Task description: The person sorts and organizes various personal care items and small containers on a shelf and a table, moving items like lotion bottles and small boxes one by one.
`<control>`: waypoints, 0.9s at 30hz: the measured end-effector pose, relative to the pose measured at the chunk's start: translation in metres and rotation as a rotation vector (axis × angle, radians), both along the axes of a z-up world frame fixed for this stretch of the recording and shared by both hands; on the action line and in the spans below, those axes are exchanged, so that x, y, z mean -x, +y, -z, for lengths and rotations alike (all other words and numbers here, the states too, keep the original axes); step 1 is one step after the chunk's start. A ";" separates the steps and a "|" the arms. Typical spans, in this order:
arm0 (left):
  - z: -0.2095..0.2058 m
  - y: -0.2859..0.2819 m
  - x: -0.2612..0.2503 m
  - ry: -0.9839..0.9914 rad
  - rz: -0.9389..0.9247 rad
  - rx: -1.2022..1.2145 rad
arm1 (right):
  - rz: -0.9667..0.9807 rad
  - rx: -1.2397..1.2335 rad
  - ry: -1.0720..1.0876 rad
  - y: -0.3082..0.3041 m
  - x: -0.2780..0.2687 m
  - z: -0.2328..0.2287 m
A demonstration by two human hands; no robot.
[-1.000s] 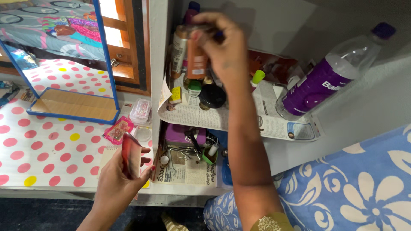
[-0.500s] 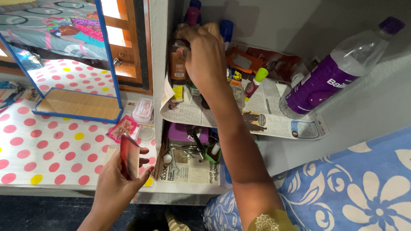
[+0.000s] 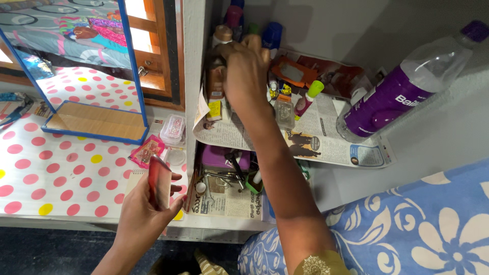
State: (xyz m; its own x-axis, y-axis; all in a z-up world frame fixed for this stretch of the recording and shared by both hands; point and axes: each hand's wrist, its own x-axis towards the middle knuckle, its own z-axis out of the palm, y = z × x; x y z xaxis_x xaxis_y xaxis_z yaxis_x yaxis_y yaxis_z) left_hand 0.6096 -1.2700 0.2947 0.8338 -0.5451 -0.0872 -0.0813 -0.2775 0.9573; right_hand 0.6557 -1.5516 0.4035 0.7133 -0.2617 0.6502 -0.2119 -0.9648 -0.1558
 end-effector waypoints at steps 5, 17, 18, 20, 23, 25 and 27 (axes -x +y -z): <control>0.009 -0.004 -0.001 0.015 0.028 0.113 | -0.133 -0.034 -0.200 0.023 0.044 -0.016; 0.151 0.002 -0.006 0.543 -0.386 0.213 | -0.525 -0.786 0.571 0.147 0.174 0.195; 0.163 0.000 -0.003 0.568 -0.396 0.191 | -0.522 -0.996 0.660 0.149 0.180 0.213; 0.182 -0.004 0.005 0.618 -0.417 0.151 | -0.494 -1.413 0.843 0.152 0.193 0.247; 0.205 -0.007 0.010 0.569 -0.369 0.139 | -0.597 -1.673 0.783 0.155 0.201 0.298; 0.222 -0.003 0.014 0.517 -0.332 0.013 | -0.616 -1.827 0.776 0.155 0.199 0.327; 0.247 0.001 0.014 0.381 -0.326 -0.066 | -0.621 -1.974 0.760 0.156 0.192 0.347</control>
